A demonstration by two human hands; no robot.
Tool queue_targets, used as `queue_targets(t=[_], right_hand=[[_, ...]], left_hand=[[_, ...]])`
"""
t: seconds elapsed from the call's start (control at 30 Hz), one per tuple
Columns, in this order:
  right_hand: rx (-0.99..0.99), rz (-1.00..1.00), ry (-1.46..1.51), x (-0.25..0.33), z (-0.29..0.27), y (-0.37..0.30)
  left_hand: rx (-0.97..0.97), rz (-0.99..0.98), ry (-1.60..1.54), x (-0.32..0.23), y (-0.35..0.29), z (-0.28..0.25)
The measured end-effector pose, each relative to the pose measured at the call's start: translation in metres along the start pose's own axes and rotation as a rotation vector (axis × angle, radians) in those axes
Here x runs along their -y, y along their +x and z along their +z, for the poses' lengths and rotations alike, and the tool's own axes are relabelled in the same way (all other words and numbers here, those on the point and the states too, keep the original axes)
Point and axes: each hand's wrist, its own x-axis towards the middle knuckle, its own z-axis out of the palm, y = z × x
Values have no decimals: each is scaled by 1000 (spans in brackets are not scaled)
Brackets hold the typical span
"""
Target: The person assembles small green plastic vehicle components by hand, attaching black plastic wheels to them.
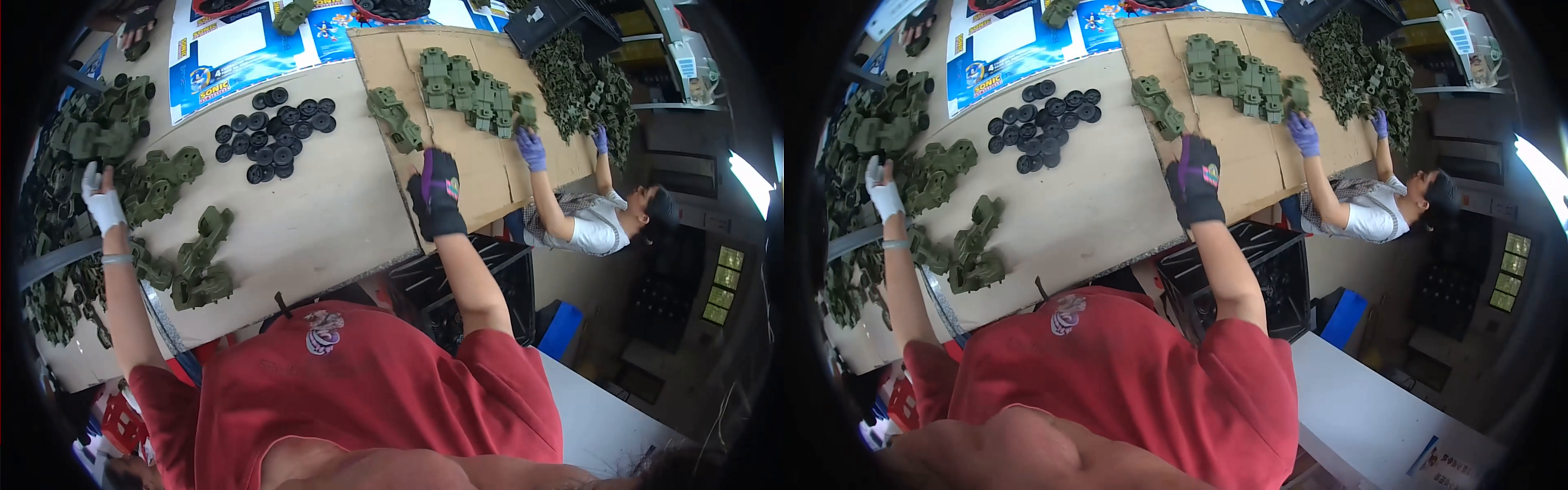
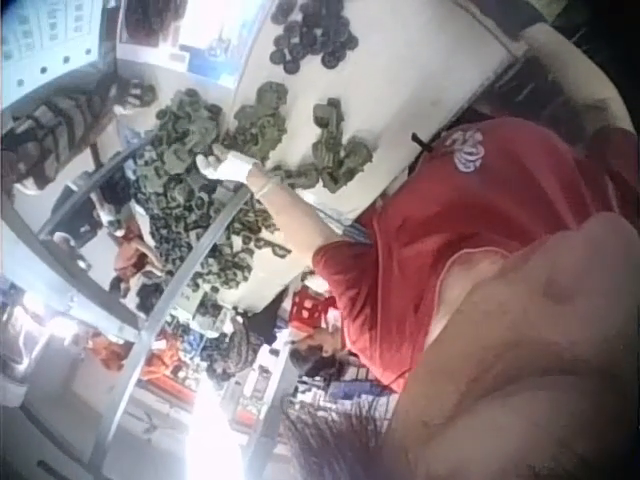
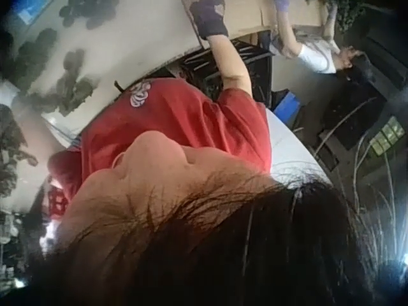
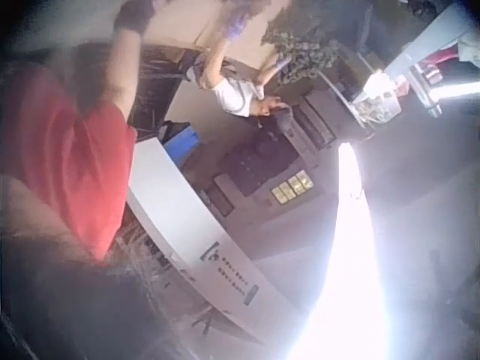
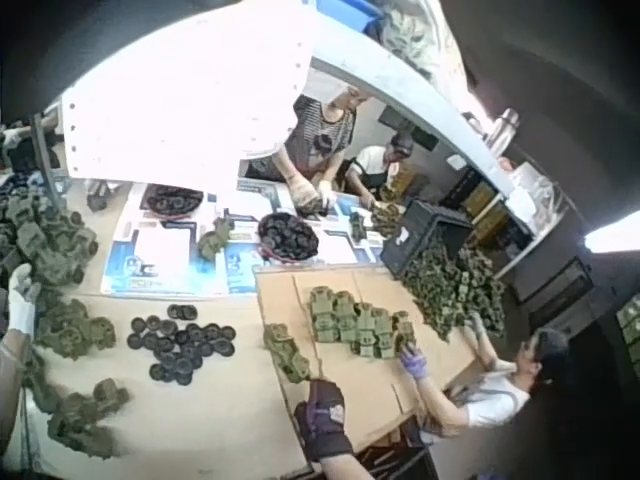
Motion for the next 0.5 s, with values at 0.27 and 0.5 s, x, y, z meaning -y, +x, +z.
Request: queue_targets(t=[0.27, 0.5], right_hand=[[201, 100, 17, -6, 37, 64], [50, 259, 565, -9, 62, -22]], left_hand=[[115, 287, 628, 16, -65, 1], [612, 165, 122, -138, -223, 123]])
